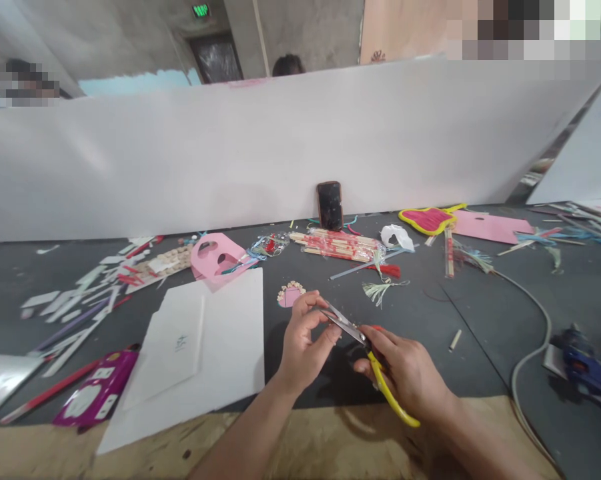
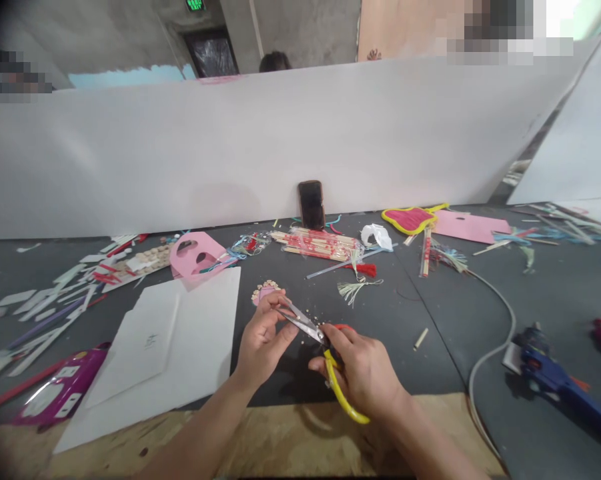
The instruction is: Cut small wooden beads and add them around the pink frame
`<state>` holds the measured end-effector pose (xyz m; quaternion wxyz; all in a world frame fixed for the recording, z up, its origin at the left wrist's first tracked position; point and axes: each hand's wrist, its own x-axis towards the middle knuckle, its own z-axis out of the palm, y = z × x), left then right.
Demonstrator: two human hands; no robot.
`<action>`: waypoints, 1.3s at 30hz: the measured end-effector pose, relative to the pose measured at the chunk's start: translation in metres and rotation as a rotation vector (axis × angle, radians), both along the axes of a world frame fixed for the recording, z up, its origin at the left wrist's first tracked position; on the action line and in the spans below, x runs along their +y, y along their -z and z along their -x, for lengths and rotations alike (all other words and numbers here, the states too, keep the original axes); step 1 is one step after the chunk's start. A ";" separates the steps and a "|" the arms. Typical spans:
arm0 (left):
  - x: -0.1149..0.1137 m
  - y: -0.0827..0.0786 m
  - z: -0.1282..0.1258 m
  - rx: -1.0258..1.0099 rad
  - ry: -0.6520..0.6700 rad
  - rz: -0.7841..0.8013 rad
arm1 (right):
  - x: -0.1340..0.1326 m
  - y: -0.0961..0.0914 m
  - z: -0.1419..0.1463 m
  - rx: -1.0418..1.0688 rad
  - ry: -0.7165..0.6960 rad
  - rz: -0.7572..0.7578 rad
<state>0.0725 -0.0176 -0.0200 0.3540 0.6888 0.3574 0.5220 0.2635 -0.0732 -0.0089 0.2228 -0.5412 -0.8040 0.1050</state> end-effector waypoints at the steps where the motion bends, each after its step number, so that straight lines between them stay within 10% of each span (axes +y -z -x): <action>1: 0.000 0.001 0.000 0.003 -0.011 -0.002 | 0.001 0.001 0.000 -0.002 0.003 -0.011; 39: 0.001 0.000 -0.001 -0.015 -0.038 0.051 | 0.003 0.007 -0.002 -0.014 0.016 -0.081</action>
